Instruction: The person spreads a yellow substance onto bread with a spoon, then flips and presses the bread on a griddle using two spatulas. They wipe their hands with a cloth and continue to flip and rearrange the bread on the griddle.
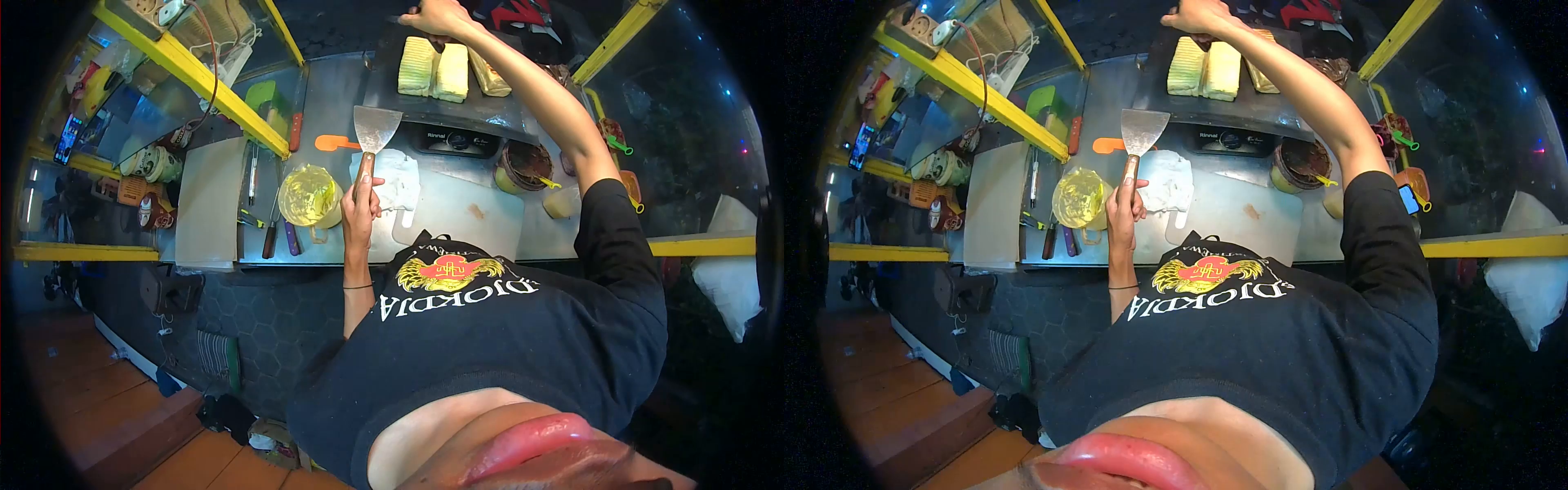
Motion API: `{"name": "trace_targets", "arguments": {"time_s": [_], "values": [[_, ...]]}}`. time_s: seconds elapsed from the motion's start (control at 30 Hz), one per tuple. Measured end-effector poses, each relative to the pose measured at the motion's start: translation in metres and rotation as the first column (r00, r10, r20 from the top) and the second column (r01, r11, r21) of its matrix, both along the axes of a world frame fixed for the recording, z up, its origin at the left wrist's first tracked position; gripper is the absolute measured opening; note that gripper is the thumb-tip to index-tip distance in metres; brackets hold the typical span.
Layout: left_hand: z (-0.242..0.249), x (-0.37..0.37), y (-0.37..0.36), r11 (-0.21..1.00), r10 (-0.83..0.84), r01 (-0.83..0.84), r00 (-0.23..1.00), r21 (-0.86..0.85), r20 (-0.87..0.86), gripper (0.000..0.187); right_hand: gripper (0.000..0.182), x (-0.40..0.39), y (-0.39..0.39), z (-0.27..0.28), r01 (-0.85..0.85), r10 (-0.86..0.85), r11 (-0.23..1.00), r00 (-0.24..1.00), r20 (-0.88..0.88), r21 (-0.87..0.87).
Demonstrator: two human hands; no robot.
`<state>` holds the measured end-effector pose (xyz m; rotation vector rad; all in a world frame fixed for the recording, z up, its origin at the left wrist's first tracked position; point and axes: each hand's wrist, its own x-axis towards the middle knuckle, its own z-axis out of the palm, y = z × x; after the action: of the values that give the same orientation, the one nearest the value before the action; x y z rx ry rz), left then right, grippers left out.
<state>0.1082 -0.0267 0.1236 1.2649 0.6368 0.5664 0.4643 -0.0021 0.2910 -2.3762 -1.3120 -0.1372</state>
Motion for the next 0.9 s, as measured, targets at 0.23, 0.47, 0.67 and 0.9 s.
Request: {"name": "trace_targets", "arguments": {"time_s": [0.23, 0.47, 0.67, 0.9], "values": [[0.007, 0.001, 0.0, 1.0, -0.012, 0.012, 1.0, 0.0, -0.001, 0.045, 0.047, -0.018, -0.011, 0.027, 0.008, -0.011, 0.999, 0.997, 0.073, 0.052], [0.0, 0.002, 0.001, 1.0, -0.003, 0.003, 1.0, -0.015, 0.021, 0.044, 0.046, 0.017, -0.016, 0.008, 0.105, -0.105, 0.994, 0.994, 0.011, -0.029], [0.002, 0.005, 0.001, 1.0, -0.014, 0.014, 1.0, -0.024, 0.01, 0.045, 0.038, 0.022, -0.015, 0.003, 0.059, -0.06, 0.997, 0.998, 0.002, 0.058], [-0.001, 0.001, 0.002, 0.999, 0.011, -0.01, 0.999, -0.032, 0.035, 0.043, 0.037, 0.025, -0.012, -0.006, 0.059, -0.06, 0.994, 0.998, 0.009, 0.094]]}}
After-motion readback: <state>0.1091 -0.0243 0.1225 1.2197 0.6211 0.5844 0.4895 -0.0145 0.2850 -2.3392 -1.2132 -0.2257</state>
